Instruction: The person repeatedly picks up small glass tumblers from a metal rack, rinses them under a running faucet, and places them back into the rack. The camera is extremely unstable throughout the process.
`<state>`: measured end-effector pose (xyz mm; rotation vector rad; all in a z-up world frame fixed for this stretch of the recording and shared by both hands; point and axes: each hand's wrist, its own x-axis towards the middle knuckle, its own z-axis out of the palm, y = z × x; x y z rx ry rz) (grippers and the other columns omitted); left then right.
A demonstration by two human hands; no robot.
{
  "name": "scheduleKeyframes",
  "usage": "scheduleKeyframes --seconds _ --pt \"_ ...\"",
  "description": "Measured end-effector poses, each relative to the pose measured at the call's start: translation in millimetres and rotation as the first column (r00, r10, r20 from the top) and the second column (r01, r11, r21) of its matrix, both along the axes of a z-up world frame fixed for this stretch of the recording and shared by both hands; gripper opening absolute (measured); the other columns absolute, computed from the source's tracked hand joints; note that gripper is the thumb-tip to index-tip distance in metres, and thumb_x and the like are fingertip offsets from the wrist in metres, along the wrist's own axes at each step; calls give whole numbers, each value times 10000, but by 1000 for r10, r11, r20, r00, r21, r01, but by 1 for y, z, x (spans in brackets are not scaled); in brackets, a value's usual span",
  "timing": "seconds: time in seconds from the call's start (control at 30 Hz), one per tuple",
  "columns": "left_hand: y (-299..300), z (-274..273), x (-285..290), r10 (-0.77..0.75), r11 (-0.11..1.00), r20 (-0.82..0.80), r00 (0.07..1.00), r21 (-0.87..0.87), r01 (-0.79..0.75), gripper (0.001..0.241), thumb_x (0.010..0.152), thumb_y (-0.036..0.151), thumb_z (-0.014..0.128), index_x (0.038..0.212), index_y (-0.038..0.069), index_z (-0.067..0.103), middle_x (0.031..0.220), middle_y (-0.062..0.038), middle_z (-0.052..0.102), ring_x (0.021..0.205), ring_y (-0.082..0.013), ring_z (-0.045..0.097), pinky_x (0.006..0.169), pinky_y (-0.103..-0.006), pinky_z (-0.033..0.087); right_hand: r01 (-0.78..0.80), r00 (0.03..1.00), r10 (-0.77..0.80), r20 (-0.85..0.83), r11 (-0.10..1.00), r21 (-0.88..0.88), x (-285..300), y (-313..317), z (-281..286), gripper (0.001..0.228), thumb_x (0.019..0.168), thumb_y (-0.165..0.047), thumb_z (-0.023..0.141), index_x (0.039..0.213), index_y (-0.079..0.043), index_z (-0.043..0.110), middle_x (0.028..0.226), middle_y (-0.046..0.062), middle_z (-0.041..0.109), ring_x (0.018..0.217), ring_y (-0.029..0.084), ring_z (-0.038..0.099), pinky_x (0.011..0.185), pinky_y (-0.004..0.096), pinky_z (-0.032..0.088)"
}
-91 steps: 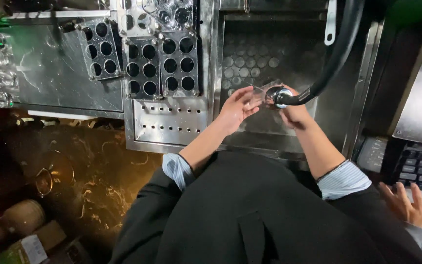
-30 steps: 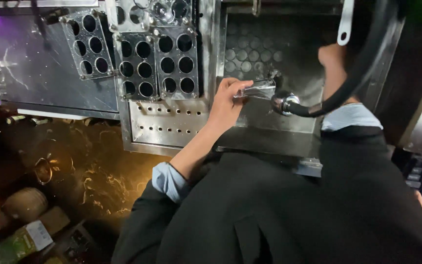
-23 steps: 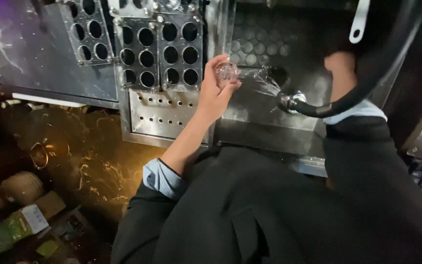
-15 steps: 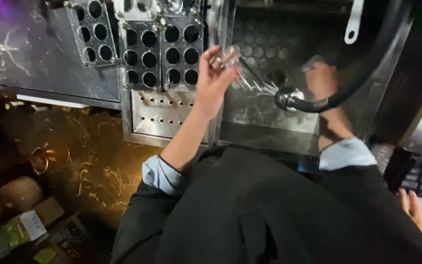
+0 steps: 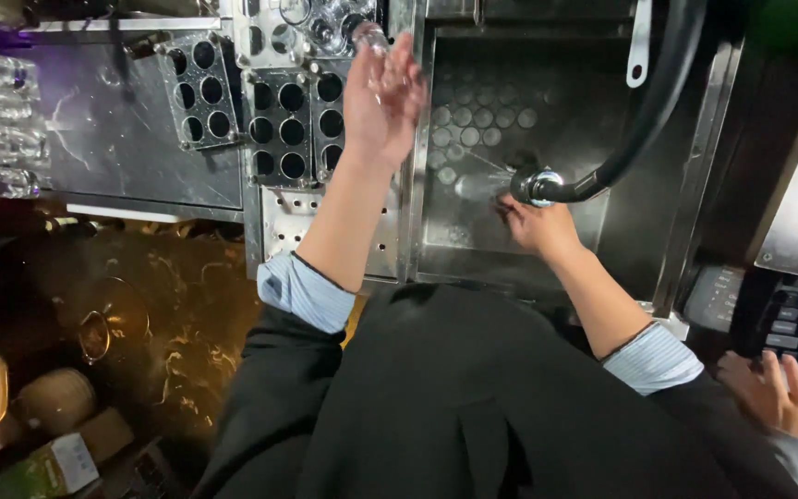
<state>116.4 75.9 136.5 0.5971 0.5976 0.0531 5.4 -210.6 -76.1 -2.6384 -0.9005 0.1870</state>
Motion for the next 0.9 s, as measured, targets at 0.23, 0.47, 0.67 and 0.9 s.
scheduleKeyframes --seconds 0.23,0.47,0.67,0.9 --pt "26 3 20 17 986 -70 997 -163 -28 474 990 454 571 1080 6 700 875 -81 753 631 -119 709 470 -158 516 36 990 -44 -136 998 -59 3 9 24 288 1007 -301 526 1235 -225 684 935 79 723 820 362 675 614 492 532" --pt "42 17 19 -20 969 -47 999 -245 7 853 910 622 469 1373 -92 519 976 -151 759 757 -212 772 659 -236 650 69 964 -75 -253 997 -32 7 10 26 320 1018 -289 530 1291 -202 673 967 124 698 856 401 656 664 521 522" --pt "25 34 4 -18 997 -120 993 77 28 664 967 467 470 1345 -75 534 1016 -147 676 825 -196 680 727 -278 602 106 987 -106 -119 994 -9 2 6 10 303 985 -312 588 1251 -251 720 1158 25 732 1055 344 663 813 508 562" --pt "-62 -71 -90 -348 739 -301 888 495 457 314 997 339 683 1185 99 612 1132 -95 669 1132 -199 660 1051 -350 481 160 962 -152 228 987 -18 10 20 53 283 944 -330 597 872 -154 806 783 37 779 912 217 772 834 368 561"
